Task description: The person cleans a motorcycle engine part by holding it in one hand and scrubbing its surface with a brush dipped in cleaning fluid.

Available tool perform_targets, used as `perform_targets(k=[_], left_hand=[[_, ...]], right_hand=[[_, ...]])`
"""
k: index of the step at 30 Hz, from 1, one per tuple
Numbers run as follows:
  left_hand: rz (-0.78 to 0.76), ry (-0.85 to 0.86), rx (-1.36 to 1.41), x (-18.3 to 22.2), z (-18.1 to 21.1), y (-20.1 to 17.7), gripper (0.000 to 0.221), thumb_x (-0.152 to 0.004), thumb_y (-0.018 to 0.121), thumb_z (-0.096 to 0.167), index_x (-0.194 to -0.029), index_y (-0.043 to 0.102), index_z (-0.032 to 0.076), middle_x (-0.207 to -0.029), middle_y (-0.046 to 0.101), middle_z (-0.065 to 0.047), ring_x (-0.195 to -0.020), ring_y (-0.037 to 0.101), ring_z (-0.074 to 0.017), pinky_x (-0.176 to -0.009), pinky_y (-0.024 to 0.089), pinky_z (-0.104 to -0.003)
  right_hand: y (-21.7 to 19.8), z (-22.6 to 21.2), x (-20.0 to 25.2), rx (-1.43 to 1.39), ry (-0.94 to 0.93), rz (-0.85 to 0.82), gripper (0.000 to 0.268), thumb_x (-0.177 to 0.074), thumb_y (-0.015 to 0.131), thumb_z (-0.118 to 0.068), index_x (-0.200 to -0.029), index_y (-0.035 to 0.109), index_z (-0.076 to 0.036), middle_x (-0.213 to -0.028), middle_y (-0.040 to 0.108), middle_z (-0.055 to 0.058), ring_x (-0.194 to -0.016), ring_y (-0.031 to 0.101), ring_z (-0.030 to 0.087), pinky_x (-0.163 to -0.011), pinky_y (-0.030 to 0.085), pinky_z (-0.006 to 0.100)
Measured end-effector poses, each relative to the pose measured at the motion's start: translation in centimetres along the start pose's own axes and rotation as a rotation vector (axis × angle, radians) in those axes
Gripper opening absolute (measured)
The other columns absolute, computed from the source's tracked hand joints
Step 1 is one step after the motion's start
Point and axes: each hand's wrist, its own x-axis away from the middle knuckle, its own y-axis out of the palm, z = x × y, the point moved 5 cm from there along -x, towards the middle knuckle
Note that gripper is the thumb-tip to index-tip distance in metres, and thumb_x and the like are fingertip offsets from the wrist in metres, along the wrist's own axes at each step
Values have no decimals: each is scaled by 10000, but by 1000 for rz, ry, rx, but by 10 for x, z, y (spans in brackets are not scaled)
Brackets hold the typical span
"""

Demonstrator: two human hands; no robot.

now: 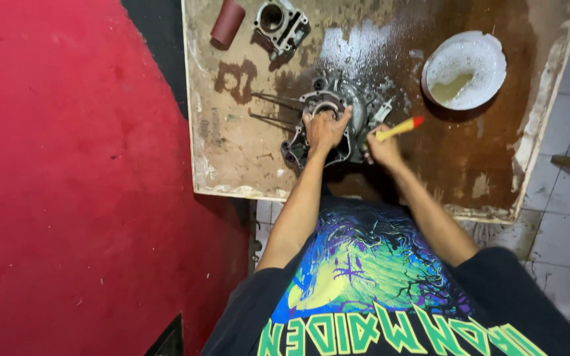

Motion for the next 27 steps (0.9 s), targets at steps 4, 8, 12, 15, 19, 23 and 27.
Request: perform_targets(k=[4, 8, 12, 15, 19, 23, 27], left_hand=[[-42, -26, -36, -2, 2, 0, 883, -846, 457, 804, -895, 778, -17, -915, 722, -323, -1108, 606, -469, -1172, 290, -544], [-27, 7, -27, -2, 0, 3, 873, -859, 444, 795, -887, 784, -10, -877, 734, -307, -1064, 635, -454, -1208, 230, -536], [14, 24, -24, -1, 1, 1, 855, -836, 458, 789, -899, 799, 8, -860, 727, -304, -1058, 615, -465, -1151, 269, -525], [-27, 36, -52, -2, 6, -4, 863, -860, 422, 774, -896, 783, -9, -861, 730, -296, -1035, 657, -432, -1237, 203, -533], [-53, 4, -57, 1, -2, 4, 877, -880, 420, 780, -905, 777, -20, -887, 723, -307, -1031, 674, -421, -1239, 216, -527], [-4, 45, -61, -4, 1, 3, 875, -880, 432, 787, -917, 783, -14, -888, 725, -304, -1032, 636, -453, -1160, 255, -527], [19, 25, -20, -4, -1, 2, 885, -829, 453, 801, -938, 786, -11, -913, 722, -317, -1075, 594, -482, -1110, 296, -518]], right_hand=[[-29, -5, -25, 70, -142, -72, 91, -1045, 612, -112, -989, 571, -52, -721, 634, 70, -512, 625, 164, -432, 486, 322], [-10, -6, -16, -257, -167, 205, 86, -1020, 575, -150, -1014, 510, -93, -743, 622, 60, -465, 575, 167, -390, 450, 323], [-19, 54, -36, 350, -639, -65, 115, -966, 710, -89, -1007, 604, -75, -790, 688, 104, -649, 649, 192, -535, 522, 323], [-39, 7, -26, 288, -698, 165, 94, -1036, 673, -78, -1042, 584, -50, -839, 668, 122, -701, 637, 213, -577, 523, 356], [-10, -10, -7, -187, -77, 252, 109, -950, 583, -136, -1030, 515, -103, -697, 640, 57, -474, 583, 151, -404, 457, 345], [-16, 5, 2, 28, -56, -8, 78, -1006, 590, -143, -999, 554, -74, -678, 596, 69, -472, 567, 164, -413, 439, 339], [-37, 8, -17, 1, -290, 130, 65, -1026, 617, -124, -1042, 583, -71, -768, 625, 44, -570, 591, 128, -481, 478, 308]])
